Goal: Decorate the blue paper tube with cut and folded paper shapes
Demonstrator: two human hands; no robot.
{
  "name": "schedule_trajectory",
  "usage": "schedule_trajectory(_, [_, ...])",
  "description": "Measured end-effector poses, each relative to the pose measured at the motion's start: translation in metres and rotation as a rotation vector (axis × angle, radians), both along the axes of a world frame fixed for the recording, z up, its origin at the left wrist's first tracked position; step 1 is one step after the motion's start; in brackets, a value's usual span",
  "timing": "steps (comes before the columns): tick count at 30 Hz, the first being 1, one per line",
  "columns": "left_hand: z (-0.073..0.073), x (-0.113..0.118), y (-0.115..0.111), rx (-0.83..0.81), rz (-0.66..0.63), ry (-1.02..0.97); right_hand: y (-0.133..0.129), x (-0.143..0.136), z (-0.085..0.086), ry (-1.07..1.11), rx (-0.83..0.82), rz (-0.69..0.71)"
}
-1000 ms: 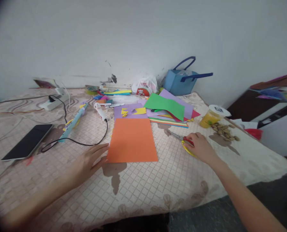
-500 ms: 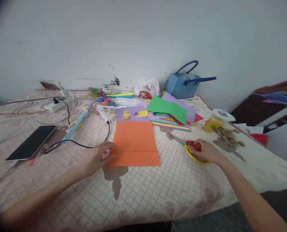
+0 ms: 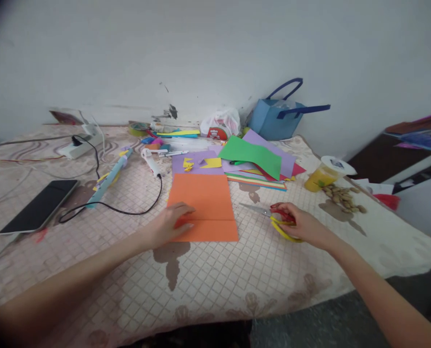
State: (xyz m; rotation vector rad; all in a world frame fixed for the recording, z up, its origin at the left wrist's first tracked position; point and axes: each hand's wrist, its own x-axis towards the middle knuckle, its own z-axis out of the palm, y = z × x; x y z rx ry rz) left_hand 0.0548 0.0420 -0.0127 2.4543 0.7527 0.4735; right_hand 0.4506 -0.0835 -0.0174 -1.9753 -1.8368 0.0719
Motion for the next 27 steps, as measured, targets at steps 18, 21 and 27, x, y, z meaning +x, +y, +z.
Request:
schedule_trajectory(18, [-0.001, 0.041, 0.008, -0.168, -0.011, 0.043, -0.026, -0.021, 0.003, -0.171, -0.282, 0.293])
schedule_trajectory(21, [-0.002, 0.040, 0.010, -0.194, -0.007, 0.026, -0.027, -0.025, 0.003, -0.166, -0.283, 0.316])
schedule_trajectory(27, [-0.004, 0.039, 0.011, -0.193, 0.006, 0.036, -0.031, -0.026, 0.005, -0.172, -0.291, 0.386])
